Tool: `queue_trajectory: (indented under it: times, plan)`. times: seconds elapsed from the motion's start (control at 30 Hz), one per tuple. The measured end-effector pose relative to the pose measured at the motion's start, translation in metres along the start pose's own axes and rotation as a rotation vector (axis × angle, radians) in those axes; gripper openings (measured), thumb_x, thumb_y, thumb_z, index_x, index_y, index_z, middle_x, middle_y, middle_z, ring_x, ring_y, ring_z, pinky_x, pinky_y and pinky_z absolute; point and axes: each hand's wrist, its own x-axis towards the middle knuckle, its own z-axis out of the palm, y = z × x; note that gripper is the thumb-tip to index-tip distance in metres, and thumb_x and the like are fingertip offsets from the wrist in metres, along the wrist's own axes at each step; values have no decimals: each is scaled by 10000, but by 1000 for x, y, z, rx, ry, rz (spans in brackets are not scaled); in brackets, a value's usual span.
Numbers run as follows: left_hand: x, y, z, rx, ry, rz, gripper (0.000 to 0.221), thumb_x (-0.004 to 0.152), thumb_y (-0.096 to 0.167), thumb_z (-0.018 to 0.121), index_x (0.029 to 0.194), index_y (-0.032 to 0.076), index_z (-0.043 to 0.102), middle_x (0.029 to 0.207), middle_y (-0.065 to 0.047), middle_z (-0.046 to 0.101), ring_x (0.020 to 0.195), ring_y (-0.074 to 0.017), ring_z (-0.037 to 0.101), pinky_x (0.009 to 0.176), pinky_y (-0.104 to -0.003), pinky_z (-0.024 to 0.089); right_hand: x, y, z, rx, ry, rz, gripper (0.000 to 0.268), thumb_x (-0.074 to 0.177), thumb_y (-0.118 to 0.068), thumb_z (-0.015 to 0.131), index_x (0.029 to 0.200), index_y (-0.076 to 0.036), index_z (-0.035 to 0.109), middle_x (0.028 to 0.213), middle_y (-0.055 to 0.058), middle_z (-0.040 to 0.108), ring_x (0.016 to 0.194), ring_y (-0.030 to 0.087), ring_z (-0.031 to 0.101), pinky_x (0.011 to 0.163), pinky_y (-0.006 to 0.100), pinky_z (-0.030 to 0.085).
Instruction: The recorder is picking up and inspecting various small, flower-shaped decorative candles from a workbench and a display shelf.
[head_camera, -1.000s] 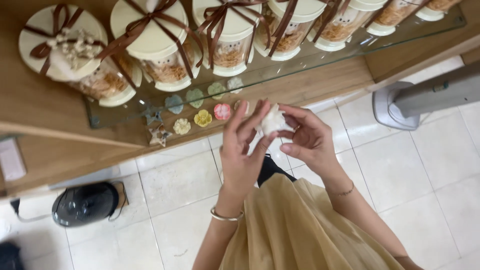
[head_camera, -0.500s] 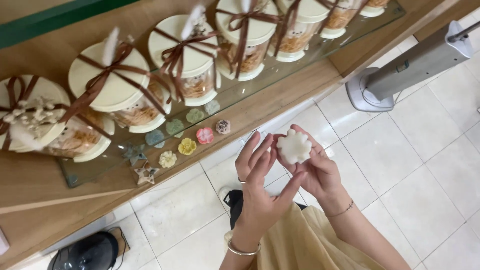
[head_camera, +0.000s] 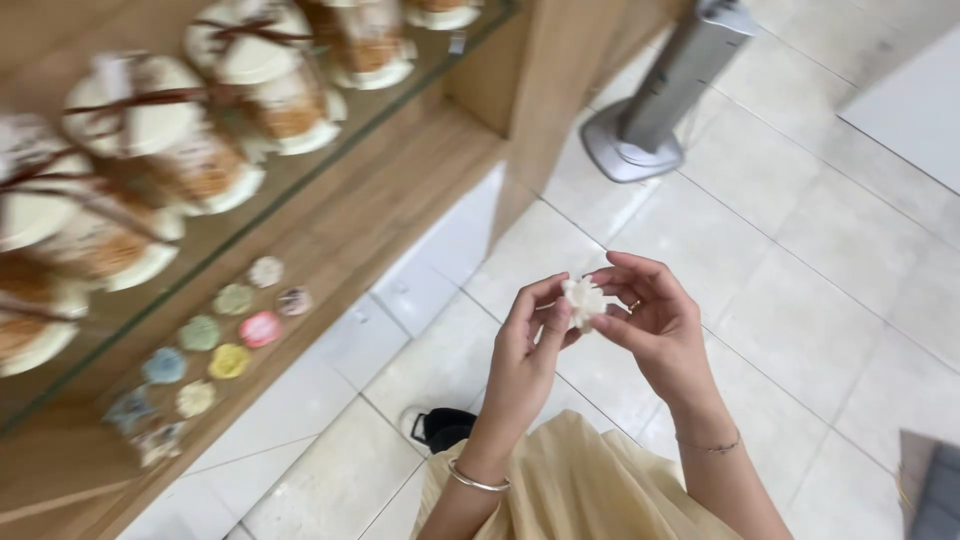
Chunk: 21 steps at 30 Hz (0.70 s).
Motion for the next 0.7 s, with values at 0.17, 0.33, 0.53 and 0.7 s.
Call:
queue_trajectory:
  times: [0.17, 0.33, 0.53, 0.7]
  plan:
    - [9, -46, 88, -239, -172, -215, 454, 1043, 293, 562, 1411, 26, 570, 1234, -79, 681, 1123, -148, 670, 968, -341, 589, -51, -33, -88, -180, 107, -168, 667, 845, 89, 765, 1447, -19, 500, 1303, 117, 647, 1248, 200, 631, 1026, 332, 569]
    - [19, -78, 166, -340, -377, -339, 452, 1036, 208, 611, 1438, 12, 543, 1239, -101, 655, 1169, -167, 648, 1027, -391, 573, -94, -57, -162, -380, 230, -282, 700, 854, 69, 798, 1471, -20, 481, 1337, 134, 641, 1306, 234, 629, 1112, 363, 542]
    - [40, -99, 236, -468, -493, -535, 449, 1075, 192, 524, 1482, 4, 493, 1330, -120, 627, 1226, -198, 624, 1072, -396, 531, -122, -63, -229, -192, 396, -320, 684, 882, 93, 754, 1489, -20, 459, 1479, 180, 571, 1429, 280, 553, 1181, 425, 526]
    - [82, -106, 284, -516, -600, -599, 502, 1075, 129, 433, 1565, 133, 328, 1360, -146, 547, 1261, -214, 574, 1117, -438, 495, -114, -54, -272, -56, 544, -212, 597, 908, 88, 703, 1455, 10, 476, 1473, 205, 580, 1408, 294, 558, 1131, 431, 548]
